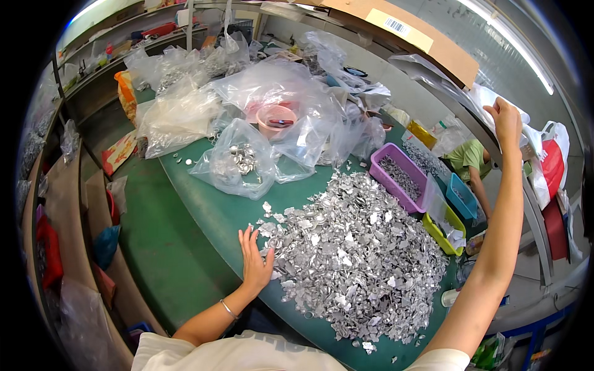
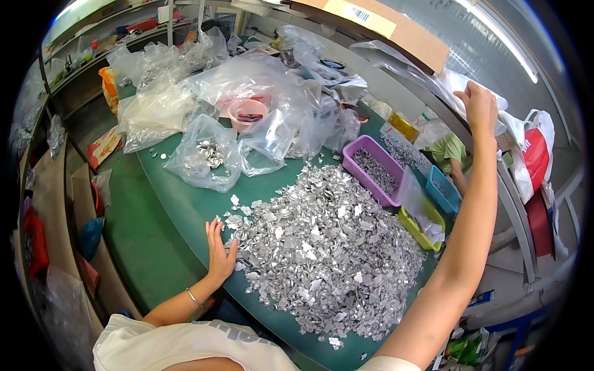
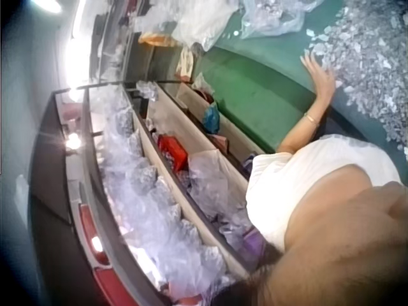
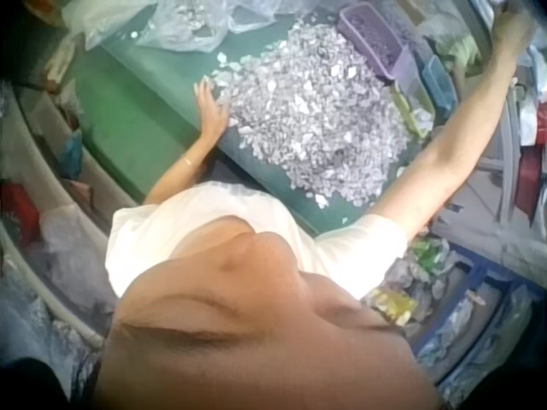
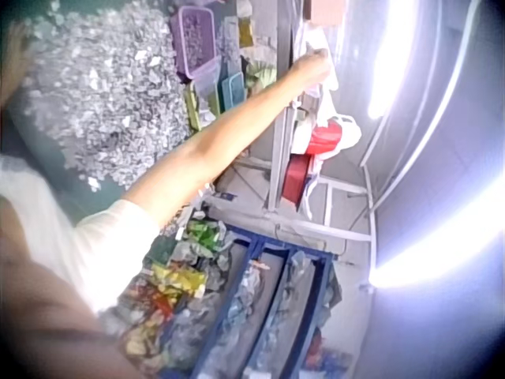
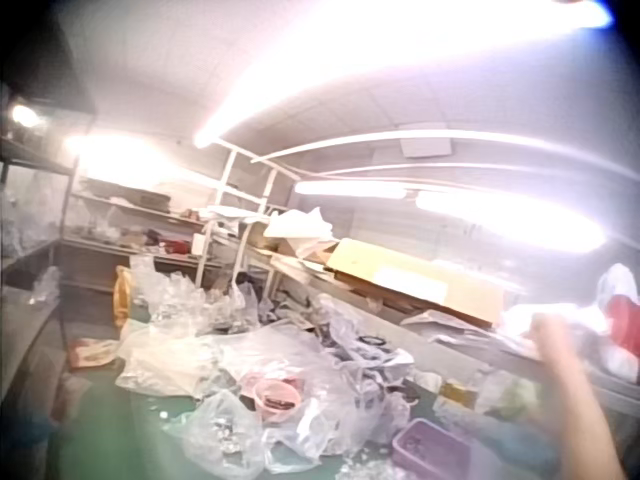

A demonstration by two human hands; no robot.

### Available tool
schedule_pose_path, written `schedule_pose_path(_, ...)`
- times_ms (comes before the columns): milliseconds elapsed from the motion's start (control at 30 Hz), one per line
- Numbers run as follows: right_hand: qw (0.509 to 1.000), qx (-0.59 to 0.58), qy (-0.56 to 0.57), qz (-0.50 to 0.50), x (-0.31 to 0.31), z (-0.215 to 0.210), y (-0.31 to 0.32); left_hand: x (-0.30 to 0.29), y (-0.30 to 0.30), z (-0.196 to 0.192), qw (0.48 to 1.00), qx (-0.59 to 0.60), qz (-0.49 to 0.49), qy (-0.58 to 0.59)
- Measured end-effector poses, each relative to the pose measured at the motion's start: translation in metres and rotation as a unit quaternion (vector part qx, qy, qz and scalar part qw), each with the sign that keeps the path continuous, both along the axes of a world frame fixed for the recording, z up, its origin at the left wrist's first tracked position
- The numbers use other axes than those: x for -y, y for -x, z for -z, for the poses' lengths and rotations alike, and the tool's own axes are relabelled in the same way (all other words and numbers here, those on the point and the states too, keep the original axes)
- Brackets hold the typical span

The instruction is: The person sorts through a large pile of small silver metal parts on a green workbench by hand and places some into plastic bags.

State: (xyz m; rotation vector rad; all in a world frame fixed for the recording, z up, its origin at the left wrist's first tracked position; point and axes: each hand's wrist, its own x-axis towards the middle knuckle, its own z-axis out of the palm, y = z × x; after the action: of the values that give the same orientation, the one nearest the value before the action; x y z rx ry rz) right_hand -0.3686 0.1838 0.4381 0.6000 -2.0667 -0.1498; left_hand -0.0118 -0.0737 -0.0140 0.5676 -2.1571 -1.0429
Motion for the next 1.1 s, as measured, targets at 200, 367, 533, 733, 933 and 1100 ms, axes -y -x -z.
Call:
schedule_pose_path(200, 0.959, -0.243, 0.125, -0.069, -0.014, -0.018, 0.008, 0.0, 0.0, 0.0, 1.0, -0.003, 0.001, 0.0)
schedule_pose_path(367, 0.931, -0.257, 0.256, 0.034, -0.025, -0.054, 0.003, 0.0, 0.0, -0.001, 1.0, 0.003, 0.007, 0.0)
schedule_pose_path(533, 0.856, -0.24, 0.456, -0.041, -0.033, -0.083, -0.009, 0.002, -0.001, 0.002, 1.0, 0.009, 0.008, 0.003)
schedule_pose_path(733, 0.773, -0.24, 0.565, -0.161, -0.04, -0.101, -0.021, 0.003, -0.001, 0.002, 1.0, 0.008, 0.006, 0.011)
schedule_pose_path(933, 0.747, -0.298, 0.575, -0.152, -0.049, -0.123, -0.024, 0.0, 0.003, 0.005, 1.0, 0.004, 0.004, 0.007)
schedule_pose_path(1100, 0.761, -0.369, 0.515, -0.137, -0.071, -0.138, -0.008, -0.004, 0.0, -0.005, 0.999, -0.051, 0.002, 0.01)
